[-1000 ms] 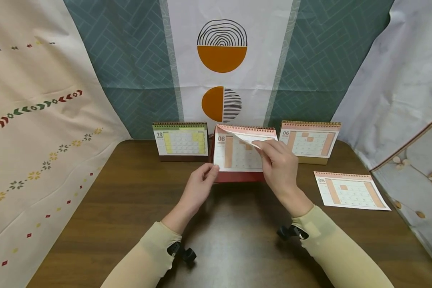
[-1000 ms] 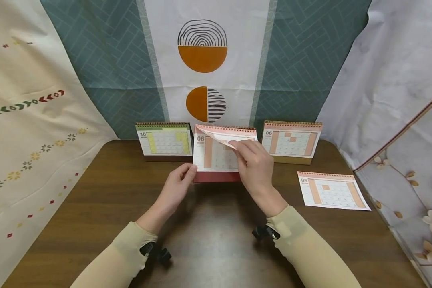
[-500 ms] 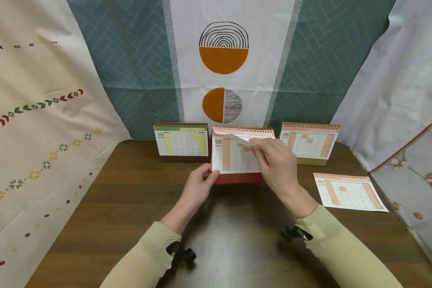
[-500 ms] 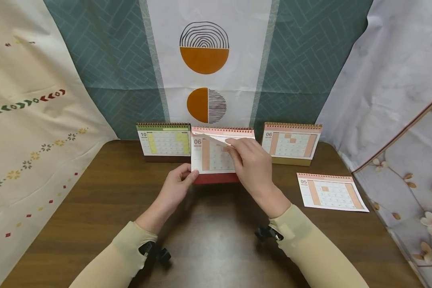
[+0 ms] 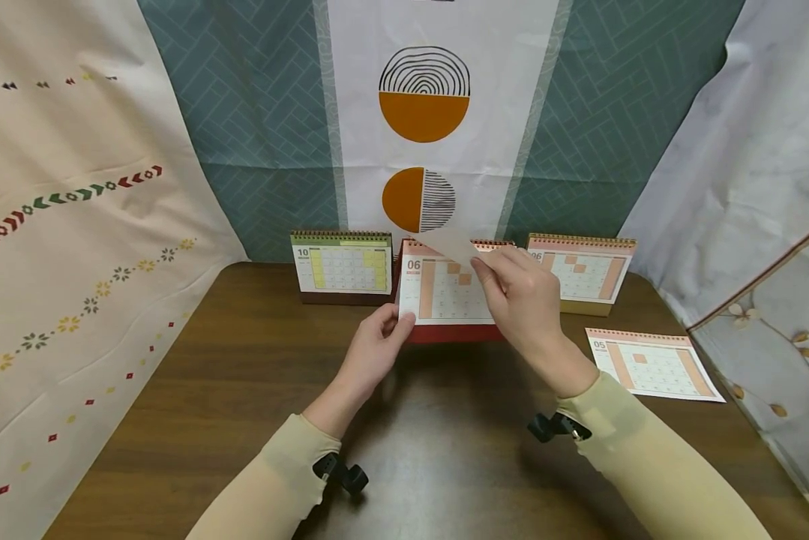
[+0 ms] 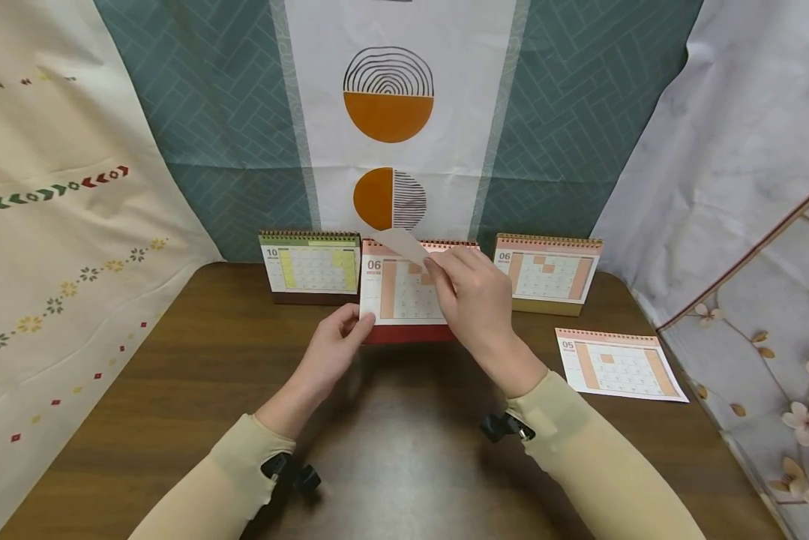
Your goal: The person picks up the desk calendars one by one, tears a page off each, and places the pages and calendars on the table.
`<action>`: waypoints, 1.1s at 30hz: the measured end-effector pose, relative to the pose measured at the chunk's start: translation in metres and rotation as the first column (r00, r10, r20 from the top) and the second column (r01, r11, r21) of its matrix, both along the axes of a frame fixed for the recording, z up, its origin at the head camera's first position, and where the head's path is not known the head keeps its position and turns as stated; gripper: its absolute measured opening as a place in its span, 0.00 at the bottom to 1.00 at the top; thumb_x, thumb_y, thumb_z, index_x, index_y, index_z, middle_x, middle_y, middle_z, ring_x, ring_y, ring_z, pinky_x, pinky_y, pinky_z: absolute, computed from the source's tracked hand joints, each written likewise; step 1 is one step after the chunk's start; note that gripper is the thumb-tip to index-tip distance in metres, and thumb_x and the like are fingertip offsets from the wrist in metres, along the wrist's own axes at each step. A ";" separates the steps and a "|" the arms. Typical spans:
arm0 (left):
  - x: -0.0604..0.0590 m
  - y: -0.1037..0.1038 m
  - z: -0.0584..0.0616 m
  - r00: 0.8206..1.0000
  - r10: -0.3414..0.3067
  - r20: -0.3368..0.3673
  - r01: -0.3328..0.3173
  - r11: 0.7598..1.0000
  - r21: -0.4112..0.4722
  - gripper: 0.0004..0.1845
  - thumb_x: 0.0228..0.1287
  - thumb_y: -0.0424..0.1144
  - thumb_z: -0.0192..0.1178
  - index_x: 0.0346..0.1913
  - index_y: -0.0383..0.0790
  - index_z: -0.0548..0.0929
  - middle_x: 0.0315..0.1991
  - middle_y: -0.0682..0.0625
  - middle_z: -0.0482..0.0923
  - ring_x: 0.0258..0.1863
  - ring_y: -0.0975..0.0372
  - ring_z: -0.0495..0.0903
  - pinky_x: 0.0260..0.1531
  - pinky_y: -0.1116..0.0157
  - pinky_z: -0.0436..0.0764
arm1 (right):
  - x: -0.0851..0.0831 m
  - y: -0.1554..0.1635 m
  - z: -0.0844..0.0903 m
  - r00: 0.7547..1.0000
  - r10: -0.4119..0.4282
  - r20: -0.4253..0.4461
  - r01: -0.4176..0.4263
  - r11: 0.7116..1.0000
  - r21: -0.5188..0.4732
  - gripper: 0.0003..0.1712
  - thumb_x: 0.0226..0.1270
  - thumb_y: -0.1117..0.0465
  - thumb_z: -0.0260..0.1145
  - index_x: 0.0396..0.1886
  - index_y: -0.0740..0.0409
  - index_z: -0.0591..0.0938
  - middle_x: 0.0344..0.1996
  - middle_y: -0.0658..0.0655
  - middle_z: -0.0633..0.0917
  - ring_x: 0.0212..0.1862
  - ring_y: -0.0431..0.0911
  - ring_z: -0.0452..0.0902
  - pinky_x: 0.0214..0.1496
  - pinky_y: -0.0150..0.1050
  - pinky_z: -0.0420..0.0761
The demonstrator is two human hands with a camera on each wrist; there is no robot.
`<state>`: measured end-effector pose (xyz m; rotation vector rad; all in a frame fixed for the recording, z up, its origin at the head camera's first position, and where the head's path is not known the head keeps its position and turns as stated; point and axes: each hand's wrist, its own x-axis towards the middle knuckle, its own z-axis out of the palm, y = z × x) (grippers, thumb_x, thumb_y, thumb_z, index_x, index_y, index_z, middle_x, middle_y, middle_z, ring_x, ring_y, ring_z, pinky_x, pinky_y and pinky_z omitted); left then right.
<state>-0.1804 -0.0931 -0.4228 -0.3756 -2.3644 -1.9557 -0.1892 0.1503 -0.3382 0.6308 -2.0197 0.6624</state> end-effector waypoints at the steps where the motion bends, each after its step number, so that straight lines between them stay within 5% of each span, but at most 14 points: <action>1: 0.000 0.000 0.000 1.000 0.006 0.005 -0.006 1.000 -0.004 0.09 0.85 0.42 0.62 0.48 0.38 0.86 0.29 0.51 0.77 0.32 0.59 0.71 0.35 0.61 0.69 | 0.000 0.000 0.001 1.000 -0.001 0.004 0.001 1.000 0.002 0.07 0.76 0.62 0.76 0.47 0.61 0.94 0.38 0.58 0.93 0.32 0.51 0.80 0.30 0.46 0.74; 14: 0.000 -0.003 0.002 0.999 0.031 0.027 -0.029 0.998 -0.063 0.08 0.85 0.40 0.62 0.50 0.38 0.88 0.24 0.51 0.75 0.25 0.59 0.64 0.27 0.62 0.62 | 0.005 -0.001 0.008 0.997 0.031 0.064 -0.032 0.999 0.008 0.08 0.73 0.63 0.79 0.47 0.61 0.95 0.37 0.57 0.92 0.30 0.47 0.75 0.30 0.42 0.72; 23: 0.001 -0.002 0.002 0.999 0.043 0.028 -0.040 0.992 -0.122 0.11 0.86 0.41 0.62 0.56 0.39 0.90 0.35 0.48 0.87 0.33 0.57 0.74 0.32 0.61 0.69 | -0.001 0.009 0.024 0.986 0.041 0.164 -0.041 0.999 -0.008 0.07 0.79 0.62 0.74 0.39 0.59 0.94 0.25 0.53 0.82 0.25 0.44 0.68 0.28 0.42 0.66; 33: 0.001 -0.001 0.001 0.998 0.066 -0.006 -0.066 0.987 -0.147 0.10 0.85 0.41 0.63 0.54 0.39 0.90 0.29 0.47 0.82 0.29 0.57 0.70 0.27 0.62 0.66 | -0.013 0.016 0.033 0.928 0.037 0.371 0.014 0.991 -0.134 0.15 0.84 0.55 0.70 0.42 0.60 0.95 0.33 0.56 0.89 0.33 0.49 0.78 0.36 0.38 0.72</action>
